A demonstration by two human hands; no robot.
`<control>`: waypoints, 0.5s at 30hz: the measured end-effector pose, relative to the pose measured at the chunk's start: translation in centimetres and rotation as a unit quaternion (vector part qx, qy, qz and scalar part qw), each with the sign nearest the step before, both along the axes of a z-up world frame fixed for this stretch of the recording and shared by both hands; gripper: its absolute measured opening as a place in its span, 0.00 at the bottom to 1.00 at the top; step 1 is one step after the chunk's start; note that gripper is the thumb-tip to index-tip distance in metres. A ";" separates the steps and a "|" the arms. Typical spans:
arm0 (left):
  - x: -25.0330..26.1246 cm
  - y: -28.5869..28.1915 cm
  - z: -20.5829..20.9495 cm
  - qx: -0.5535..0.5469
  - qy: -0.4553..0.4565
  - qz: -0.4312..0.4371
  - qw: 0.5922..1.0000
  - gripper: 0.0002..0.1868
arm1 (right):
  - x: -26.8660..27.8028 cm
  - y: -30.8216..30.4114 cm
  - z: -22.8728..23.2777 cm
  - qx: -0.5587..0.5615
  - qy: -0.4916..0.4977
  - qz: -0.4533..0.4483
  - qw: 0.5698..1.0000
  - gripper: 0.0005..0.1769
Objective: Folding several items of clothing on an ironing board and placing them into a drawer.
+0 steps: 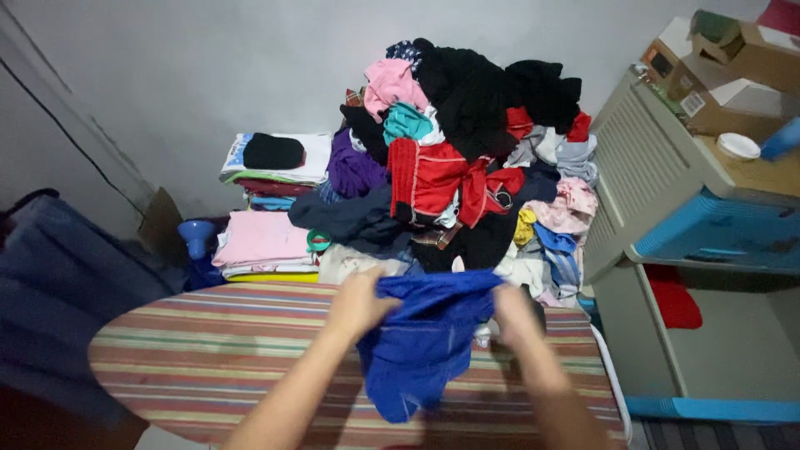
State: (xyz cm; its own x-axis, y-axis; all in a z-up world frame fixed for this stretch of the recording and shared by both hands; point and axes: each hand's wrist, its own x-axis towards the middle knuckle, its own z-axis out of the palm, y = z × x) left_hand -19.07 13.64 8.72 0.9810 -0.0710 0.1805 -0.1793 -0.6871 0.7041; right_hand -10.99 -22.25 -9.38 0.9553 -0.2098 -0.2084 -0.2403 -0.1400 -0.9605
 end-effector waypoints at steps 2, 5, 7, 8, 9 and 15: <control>1.3 1.9 -7.1 0.034 0.042 0.039 0.998 0.26 | -1.4 -0.4 5.0 0.220 0.022 -0.003 0.975 0.14; 1.7 2.7 -9.2 -0.058 0.201 0.107 0.972 0.22 | -4.6 1.0 12.4 0.371 0.037 0.023 0.928 0.14; 1.5 2.4 -8.1 -0.182 0.316 0.131 0.922 0.21 | -6.4 2.0 14.6 0.311 0.035 0.054 0.948 0.15; 1.3 2.3 -7.7 -0.373 0.402 0.091 0.831 0.23 | -7.0 2.3 14.3 0.142 0.020 0.094 0.985 0.17; 1.3 2.1 -7.3 -0.544 0.466 0.045 0.696 0.26 | -7.4 2.6 14.1 -0.032 0.004 0.131 0.991 0.21; -2.5 -1.4 4.0 -0.703 0.394 -0.141 0.574 0.22 | -10.1 4.1 5.9 -0.408 0.147 0.078 0.898 0.23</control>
State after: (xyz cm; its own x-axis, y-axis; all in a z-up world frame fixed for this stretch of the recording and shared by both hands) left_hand -21.56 12.27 12.72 0.7825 -0.5753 -0.2382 0.6118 0.6394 0.4657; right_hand -21.09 -18.10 -3.47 0.9151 -0.2757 -0.2942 -0.3832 -0.8216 -0.4220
